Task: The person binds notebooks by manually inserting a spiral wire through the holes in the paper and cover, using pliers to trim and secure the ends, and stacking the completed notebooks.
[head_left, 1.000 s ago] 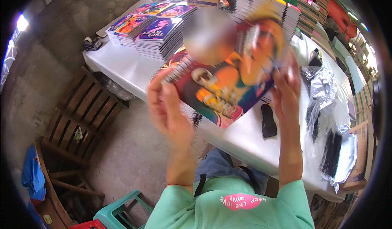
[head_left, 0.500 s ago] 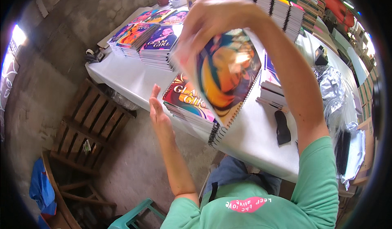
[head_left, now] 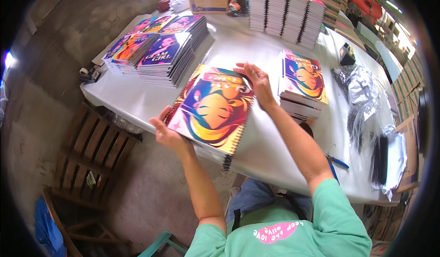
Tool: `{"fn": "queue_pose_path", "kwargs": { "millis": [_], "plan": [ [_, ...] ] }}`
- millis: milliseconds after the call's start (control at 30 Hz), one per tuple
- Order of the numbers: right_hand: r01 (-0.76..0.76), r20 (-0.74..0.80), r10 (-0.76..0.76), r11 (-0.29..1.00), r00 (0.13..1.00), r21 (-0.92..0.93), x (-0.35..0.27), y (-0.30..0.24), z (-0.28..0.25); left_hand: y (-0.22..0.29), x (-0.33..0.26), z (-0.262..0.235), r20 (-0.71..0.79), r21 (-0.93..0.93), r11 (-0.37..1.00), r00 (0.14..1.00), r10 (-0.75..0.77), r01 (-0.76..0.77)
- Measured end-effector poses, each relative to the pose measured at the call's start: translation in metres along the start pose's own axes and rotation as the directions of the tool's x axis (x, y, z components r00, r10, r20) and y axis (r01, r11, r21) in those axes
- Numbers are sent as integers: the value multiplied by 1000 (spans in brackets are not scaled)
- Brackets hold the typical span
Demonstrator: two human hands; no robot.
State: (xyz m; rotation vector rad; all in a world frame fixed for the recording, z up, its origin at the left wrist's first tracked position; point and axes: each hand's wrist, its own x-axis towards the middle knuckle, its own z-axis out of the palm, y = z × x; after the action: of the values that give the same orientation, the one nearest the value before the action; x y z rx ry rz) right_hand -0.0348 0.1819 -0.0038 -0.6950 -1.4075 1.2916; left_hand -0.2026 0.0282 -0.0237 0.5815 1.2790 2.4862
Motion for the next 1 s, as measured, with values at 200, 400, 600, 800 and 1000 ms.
{"fn": "queue_pose_path", "kwargs": {
  "millis": [200,400,600,800,1000],
  "plan": [
    [26,-318,-13,999,948,37,9,31,18,0,2,6,-56,-9,999,998,38,-39],
    [84,-256,-105,992,961,-92,-12,12,15,5,8,7,-23,6,997,997,-76,76],
    [456,384,-304,217,872,-863,-140,-15,-62,65,-26,3,-9,432,813,899,437,-391],
    [147,132,95,-171,987,-974,-233,-29,-194,58,-143,60,699,-185,760,460,547,-623],
    [-200,-440,-87,801,894,-565,-153,-66,-221,-52,-146,163,735,435,855,660,-157,-282]
  ]
}}
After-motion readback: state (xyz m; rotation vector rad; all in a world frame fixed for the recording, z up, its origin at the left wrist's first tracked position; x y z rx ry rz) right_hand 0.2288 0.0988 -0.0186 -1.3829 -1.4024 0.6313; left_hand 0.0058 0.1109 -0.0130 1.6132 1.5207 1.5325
